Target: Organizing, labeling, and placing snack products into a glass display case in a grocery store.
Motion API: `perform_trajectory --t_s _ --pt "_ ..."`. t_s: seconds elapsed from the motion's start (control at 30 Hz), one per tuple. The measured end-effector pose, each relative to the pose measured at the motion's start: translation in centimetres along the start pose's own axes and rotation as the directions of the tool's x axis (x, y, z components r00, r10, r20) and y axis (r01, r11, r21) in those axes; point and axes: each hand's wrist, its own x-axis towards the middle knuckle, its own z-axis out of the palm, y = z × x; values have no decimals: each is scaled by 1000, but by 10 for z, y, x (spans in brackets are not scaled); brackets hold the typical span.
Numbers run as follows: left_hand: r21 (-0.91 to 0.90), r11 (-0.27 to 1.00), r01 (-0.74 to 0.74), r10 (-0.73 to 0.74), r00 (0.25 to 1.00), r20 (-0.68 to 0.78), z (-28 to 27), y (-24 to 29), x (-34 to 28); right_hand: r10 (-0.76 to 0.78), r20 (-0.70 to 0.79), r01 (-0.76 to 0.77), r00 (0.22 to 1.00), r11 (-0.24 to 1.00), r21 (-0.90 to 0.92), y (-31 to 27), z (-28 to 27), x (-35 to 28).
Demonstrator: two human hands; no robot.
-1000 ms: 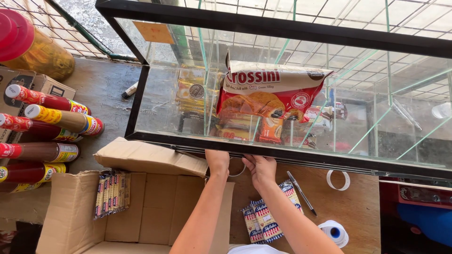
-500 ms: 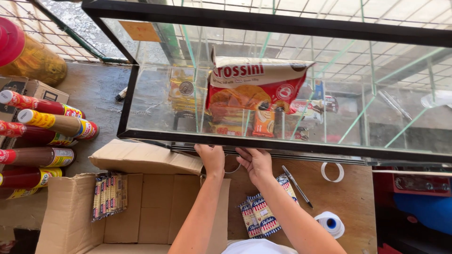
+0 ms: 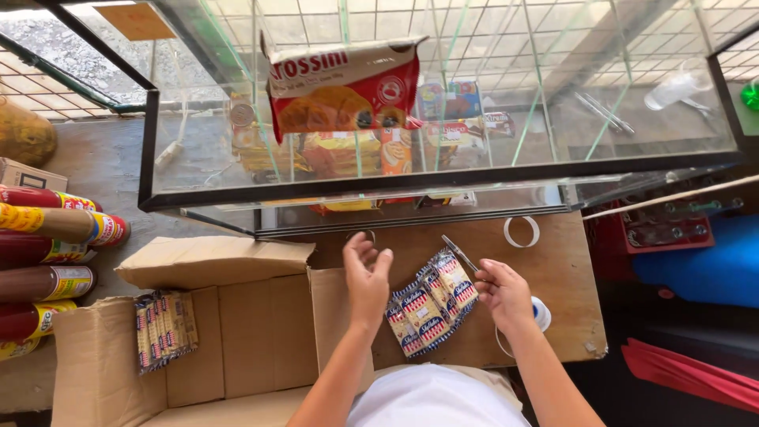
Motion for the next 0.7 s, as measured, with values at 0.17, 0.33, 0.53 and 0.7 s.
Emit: perform_trajectory --t_s 0.17,0.33,0.53,0.7 --pt "103 990 98 -124 952 279 20 -40 -33 -94 -29 88 995 981 -175 28 -40 1" --pt "305 952 -22 -101 919 382 30 -55 -53 -188 56 192 981 866 -461 39 -29 -7" --pt "371 929 -12 -126 930 346 45 -75 -65 -478 333 547 813 428 -719 47 -17 -19" --pt "270 944 188 -276 899 340 58 -84 -82 -455 473 603 754 194 -774 40 -27 -11"
